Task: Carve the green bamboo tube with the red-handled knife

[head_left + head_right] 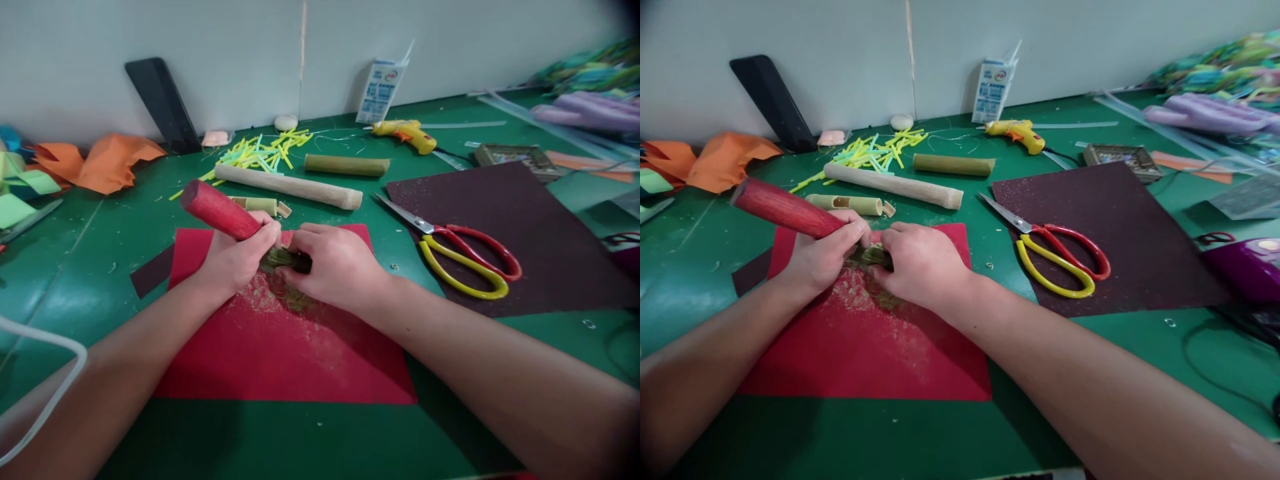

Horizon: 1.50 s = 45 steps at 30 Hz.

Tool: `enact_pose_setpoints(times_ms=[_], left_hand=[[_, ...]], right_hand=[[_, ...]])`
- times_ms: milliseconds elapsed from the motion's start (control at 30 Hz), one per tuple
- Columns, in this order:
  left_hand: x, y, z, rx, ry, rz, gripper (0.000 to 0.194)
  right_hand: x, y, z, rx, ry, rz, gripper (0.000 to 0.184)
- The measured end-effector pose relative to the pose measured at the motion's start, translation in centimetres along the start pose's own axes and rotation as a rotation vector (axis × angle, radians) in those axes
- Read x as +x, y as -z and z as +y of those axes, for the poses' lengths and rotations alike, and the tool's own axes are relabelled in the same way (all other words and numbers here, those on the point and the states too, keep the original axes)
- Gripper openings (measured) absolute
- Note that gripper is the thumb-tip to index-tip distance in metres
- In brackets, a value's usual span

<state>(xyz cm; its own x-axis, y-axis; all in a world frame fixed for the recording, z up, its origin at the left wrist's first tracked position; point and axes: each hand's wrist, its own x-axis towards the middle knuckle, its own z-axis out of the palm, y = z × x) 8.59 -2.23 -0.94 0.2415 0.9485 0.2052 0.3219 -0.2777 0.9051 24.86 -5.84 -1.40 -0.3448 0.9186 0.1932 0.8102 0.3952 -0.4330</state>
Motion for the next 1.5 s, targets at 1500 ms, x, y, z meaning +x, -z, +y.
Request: enact_pose_setpoints(times_ms=[1500], left_hand=[[-0.3, 0.1, 0.0, -0.045, 0.026, -0.012, 0.030]], right_hand=[[0.2, 0.1, -0.1, 0.087, -0.026, -0.016, 0.020]])
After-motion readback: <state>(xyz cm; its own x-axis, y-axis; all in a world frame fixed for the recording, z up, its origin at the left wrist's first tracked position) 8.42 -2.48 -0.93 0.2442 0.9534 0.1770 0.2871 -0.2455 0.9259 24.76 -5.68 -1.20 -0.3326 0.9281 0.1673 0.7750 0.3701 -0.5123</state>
